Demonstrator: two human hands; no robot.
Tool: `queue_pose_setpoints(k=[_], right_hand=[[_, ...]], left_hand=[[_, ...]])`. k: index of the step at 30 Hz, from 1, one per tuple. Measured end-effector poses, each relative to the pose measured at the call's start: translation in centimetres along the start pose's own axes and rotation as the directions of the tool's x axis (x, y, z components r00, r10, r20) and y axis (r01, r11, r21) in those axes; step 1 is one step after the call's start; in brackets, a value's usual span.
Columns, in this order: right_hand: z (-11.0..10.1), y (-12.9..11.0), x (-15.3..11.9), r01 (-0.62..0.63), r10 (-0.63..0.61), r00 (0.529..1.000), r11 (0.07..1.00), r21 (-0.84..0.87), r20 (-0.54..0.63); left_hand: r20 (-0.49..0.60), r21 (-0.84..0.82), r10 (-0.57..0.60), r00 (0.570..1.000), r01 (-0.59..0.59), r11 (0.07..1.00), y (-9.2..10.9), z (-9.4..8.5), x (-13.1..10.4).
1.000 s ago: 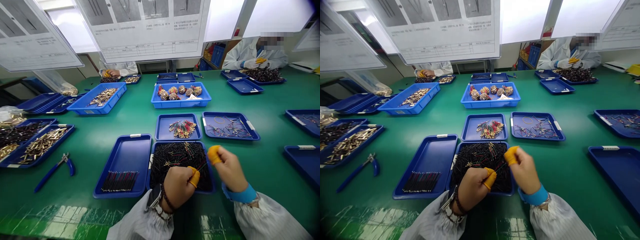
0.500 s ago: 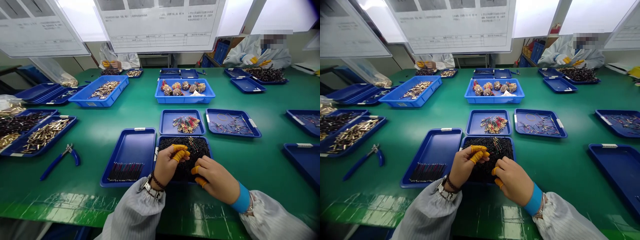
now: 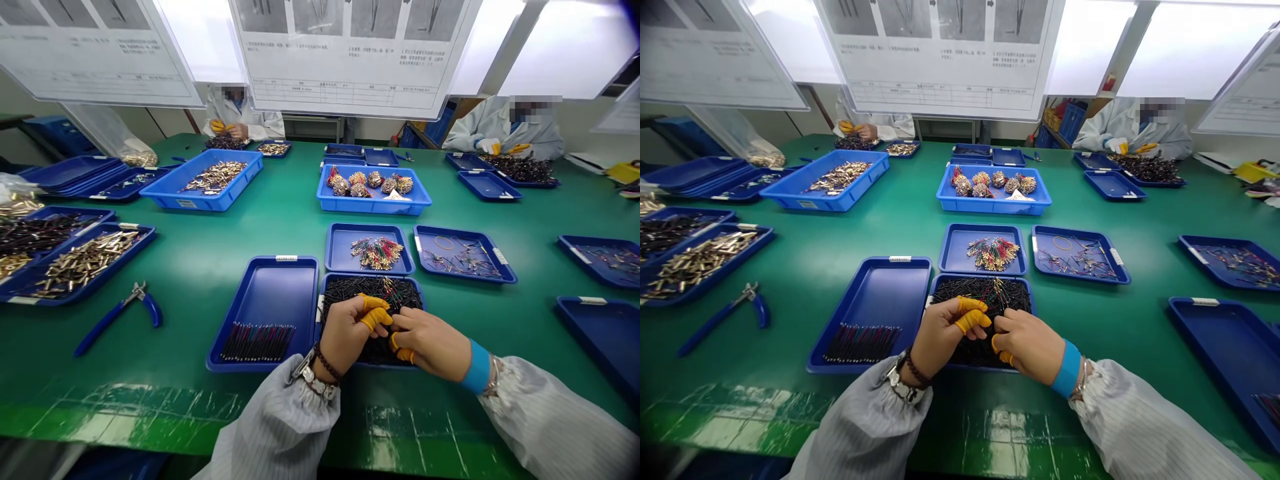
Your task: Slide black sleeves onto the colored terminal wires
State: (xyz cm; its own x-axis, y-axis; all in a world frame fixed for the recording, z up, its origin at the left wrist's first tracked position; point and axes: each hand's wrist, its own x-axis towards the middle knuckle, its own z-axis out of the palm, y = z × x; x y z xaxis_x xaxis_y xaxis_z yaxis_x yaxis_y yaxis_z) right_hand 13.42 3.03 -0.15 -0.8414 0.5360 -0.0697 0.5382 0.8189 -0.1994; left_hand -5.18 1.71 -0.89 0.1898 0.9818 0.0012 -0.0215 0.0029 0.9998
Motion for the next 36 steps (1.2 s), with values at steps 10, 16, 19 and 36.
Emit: queue_pose_setpoints(k=[10,16,19,36], right_hand=[[0.0,1.7,0.0,-0.042,0.578,0.756,0.512,0.858,-0.308],[1.9,1.7,2.2,0.494,0.845,0.53,-0.239,0.836,-0.071],[2.3,1.3,2.4,0.539,0.838,0.545,-0.325,0.777,-0.027],[1.5,0.4,2.5,0.537,0.827,0.561,-0.386,0.75,0.024]], left_hand=[[-0.153,0.14,0.08,0.985,-0.059,0.988,0.5,0.4,-0.6],[-0.189,0.293,0.128,0.974,-0.069,0.954,0.3,0.9,-0.7],[-0.18,0.38,0.15,0.972,-0.072,0.922,0.2,1.1,-0.8],[-0.166,0.451,0.129,0.978,-0.041,0.892,0.1,1.2,-0.9]])
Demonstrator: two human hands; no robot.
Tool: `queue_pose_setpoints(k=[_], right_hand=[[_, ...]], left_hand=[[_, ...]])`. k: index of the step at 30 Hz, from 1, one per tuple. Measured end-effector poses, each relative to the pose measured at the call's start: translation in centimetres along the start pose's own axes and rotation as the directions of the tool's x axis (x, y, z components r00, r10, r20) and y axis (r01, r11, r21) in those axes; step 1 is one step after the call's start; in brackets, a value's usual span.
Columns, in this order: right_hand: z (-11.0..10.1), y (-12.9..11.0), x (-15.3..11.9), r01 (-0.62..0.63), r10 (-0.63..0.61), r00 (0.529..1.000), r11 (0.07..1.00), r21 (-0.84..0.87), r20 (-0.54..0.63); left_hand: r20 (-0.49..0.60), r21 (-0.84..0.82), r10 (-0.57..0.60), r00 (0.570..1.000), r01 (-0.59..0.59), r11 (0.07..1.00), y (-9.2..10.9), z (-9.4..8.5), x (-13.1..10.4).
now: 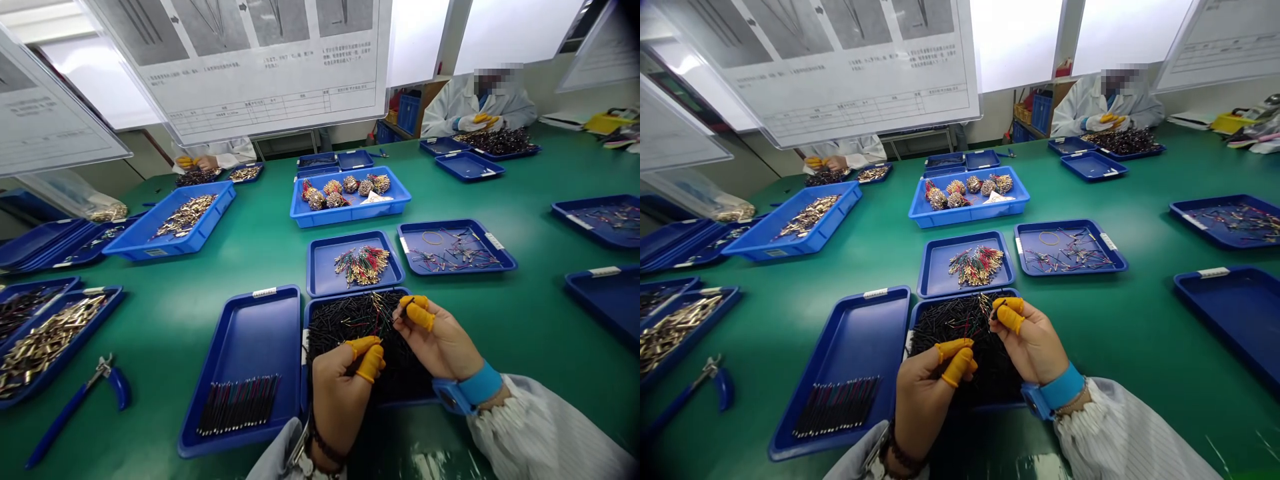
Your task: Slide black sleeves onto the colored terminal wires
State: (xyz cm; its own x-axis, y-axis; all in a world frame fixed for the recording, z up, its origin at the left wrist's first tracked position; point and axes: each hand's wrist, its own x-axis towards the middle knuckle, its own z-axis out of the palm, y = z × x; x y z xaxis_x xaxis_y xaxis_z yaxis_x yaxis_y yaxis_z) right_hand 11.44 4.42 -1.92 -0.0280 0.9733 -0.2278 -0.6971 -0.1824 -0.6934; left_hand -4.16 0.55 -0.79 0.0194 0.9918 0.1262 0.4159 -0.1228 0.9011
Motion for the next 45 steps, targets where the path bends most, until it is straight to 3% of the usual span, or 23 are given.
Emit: queue_pose_setpoints(k=[20,30,45], right_hand=[[0.15,0.6,-0.12,-0.012,0.012,1.0,1.0,0.016,-0.002],[0.04,0.56,0.01,0.033,-0.037,0.998,0.996,-0.081,-0.05],[0.16,0.32,-0.16,0.052,-0.056,0.998,0.986,-0.158,-0.017]], left_hand=[[0.057,0.086,0.036,0.998,-0.041,0.995,0.46,0.14,0.11],[0.051,0.108,0.044,0.998,-0.05,0.993,0.13,0.12,0.04],[0.054,0.114,0.032,0.998,-0.038,0.993,0.11,0.09,0.1]])
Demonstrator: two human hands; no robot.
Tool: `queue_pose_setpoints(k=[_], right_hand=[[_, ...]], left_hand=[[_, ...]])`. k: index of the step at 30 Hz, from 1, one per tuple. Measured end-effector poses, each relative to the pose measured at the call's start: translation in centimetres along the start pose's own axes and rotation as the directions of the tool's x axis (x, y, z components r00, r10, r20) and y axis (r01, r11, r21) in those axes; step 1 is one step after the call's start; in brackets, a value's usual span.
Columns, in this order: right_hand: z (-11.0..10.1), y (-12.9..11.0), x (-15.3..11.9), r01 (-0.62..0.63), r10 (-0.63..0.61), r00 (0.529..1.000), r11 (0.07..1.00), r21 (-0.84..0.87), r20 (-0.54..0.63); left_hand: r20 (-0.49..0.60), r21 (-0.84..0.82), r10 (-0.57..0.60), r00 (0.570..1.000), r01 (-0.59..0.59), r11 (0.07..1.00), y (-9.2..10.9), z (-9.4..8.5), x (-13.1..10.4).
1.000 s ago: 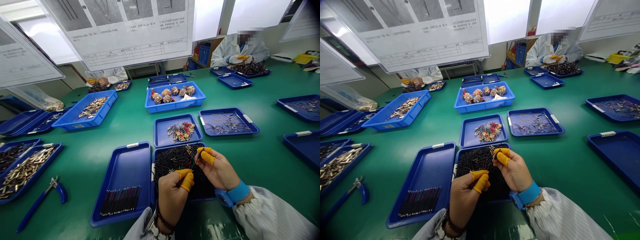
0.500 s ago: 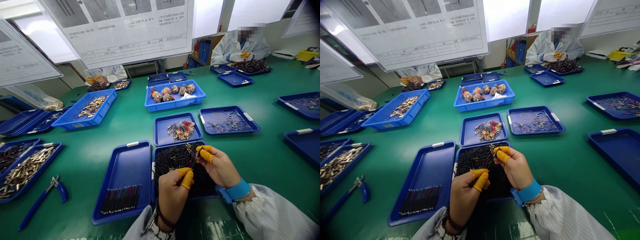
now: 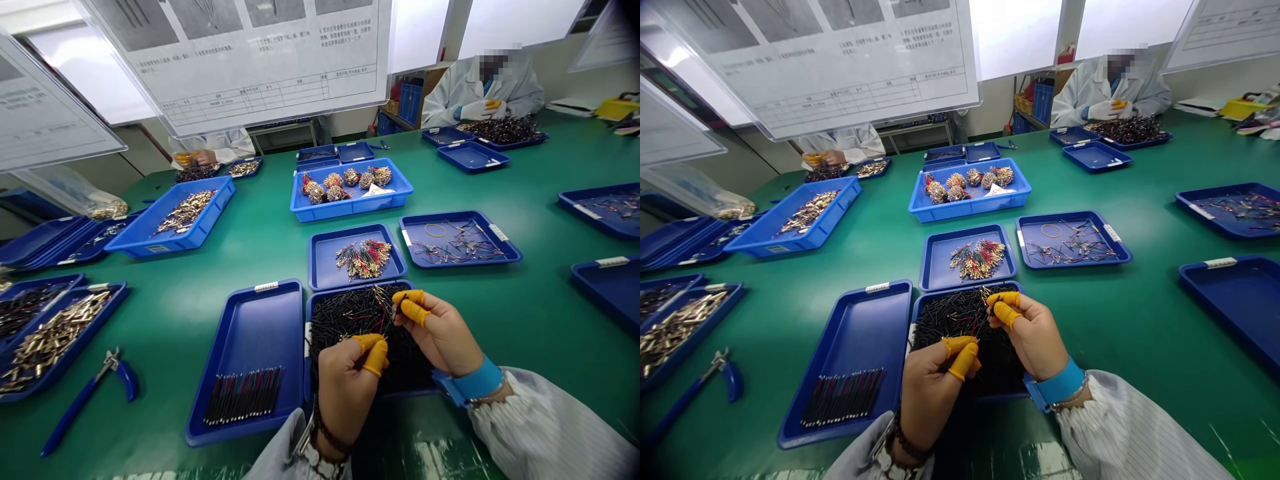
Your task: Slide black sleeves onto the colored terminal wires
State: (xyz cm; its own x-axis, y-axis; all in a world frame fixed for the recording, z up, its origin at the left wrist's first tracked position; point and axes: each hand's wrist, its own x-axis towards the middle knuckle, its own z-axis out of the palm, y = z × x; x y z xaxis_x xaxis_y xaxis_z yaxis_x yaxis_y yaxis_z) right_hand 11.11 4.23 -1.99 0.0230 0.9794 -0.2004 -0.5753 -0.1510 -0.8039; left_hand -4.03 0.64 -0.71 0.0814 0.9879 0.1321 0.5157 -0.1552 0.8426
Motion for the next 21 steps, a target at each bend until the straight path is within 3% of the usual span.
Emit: queue_pose_setpoints(k=[15,21], right_hand=[[-0.19,0.0,0.05,-0.055,0.055,0.998,0.998,0.012,0.031],[0.6,0.84,-0.58,-0.126,0.122,0.988,0.992,0.031,0.09]], left_hand=[[-0.018,-0.005,0.018,1.0,-0.019,1.0,0.13,0.05,-0.11],[-0.067,-0.09,-0.006,0.998,0.0,0.996,-0.16,0.15,-0.25]])
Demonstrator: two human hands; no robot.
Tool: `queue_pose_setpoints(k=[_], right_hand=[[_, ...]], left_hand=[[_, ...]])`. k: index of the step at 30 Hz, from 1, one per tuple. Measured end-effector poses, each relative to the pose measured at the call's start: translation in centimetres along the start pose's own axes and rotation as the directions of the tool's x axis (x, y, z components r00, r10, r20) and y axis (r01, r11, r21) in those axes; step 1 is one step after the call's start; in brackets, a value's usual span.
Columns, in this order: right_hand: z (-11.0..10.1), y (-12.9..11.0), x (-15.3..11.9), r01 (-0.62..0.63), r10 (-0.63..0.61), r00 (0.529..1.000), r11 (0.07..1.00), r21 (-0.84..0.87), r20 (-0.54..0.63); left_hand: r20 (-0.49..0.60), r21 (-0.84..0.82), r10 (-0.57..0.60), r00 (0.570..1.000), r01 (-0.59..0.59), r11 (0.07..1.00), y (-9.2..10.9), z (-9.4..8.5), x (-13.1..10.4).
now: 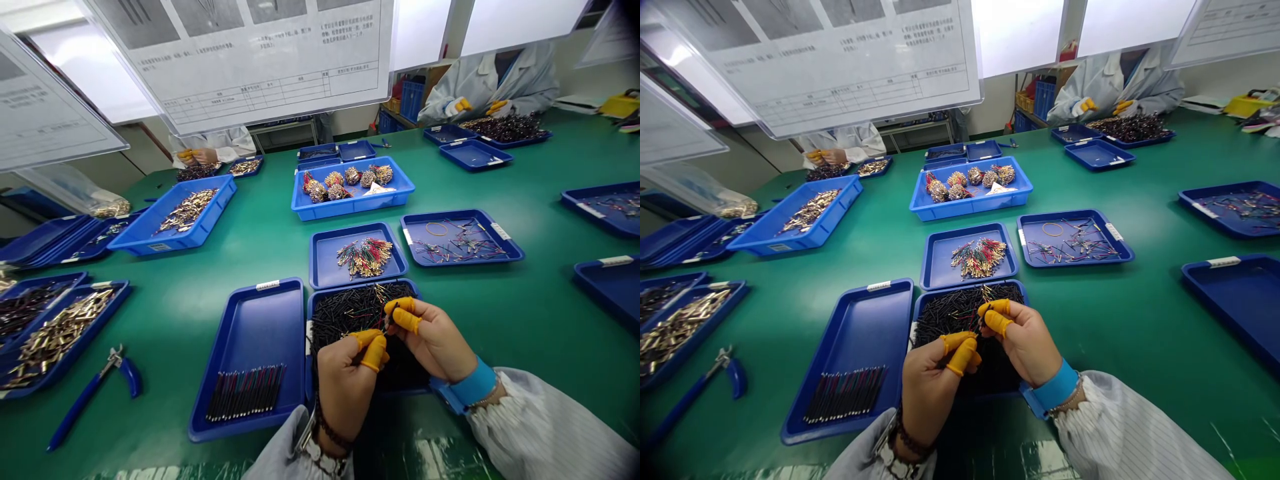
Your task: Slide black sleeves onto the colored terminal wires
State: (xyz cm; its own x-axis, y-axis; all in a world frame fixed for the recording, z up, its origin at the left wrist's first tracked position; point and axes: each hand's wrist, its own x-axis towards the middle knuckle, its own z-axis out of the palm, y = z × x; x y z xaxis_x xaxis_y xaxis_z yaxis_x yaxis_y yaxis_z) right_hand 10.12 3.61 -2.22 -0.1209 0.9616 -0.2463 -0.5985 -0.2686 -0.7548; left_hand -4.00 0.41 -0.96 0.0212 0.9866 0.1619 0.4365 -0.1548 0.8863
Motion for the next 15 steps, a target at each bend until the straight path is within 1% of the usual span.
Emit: queue_pose_setpoints(k=[3,5,7,8,9,11,13,15], right_hand=[[0.1,0.7,-0.3,-0.016,0.017,0.999,0.999,-0.043,0.041],[-0.3,0.7,-0.3,0.015,-0.005,0.997,0.99,-0.138,0.074],[-0.9,0.4,-0.1,0.086,-0.07,0.995,0.963,-0.256,0.069],[-1.1,0.0,0.1,0.128,-0.12,0.992,0.947,-0.294,0.044],[-1.3,-0.3,0.2,0.169,-0.176,0.984,0.937,-0.307,0.005],[-1.5,-1.0,0.3,0.239,-0.268,0.961,0.932,-0.272,-0.074],[-1.3,-1.5,0.2,0.268,-0.294,0.951,0.939,-0.216,-0.1],[-1.0,-1.7,0.1,0.265,-0.286,0.954,0.944,-0.198,-0.086]], left_hand=[[-0.046,-0.081,-0.03,0.999,0.026,0.996,-0.2,0.2,-0.1],[-0.064,-0.143,-0.06,0.996,0.05,0.988,-0.3,0.4,0.0],[-0.062,-0.191,-0.09,0.994,0.077,0.979,-0.2,0.5,0.0],[-0.051,-0.202,-0.1,0.994,0.088,0.975,-0.2,0.6,0.0],[-0.034,-0.202,-0.102,0.994,0.093,0.975,-0.1,0.6,0.0],[0.009,-0.162,-0.078,0.997,0.079,0.984,-0.1,0.7,0.0],[0.049,-0.09,-0.033,0.998,0.038,0.995,0.0,0.7,-0.1],[0.078,-0.026,0.003,0.997,-0.001,1.0,0.1,0.7,-0.1]])
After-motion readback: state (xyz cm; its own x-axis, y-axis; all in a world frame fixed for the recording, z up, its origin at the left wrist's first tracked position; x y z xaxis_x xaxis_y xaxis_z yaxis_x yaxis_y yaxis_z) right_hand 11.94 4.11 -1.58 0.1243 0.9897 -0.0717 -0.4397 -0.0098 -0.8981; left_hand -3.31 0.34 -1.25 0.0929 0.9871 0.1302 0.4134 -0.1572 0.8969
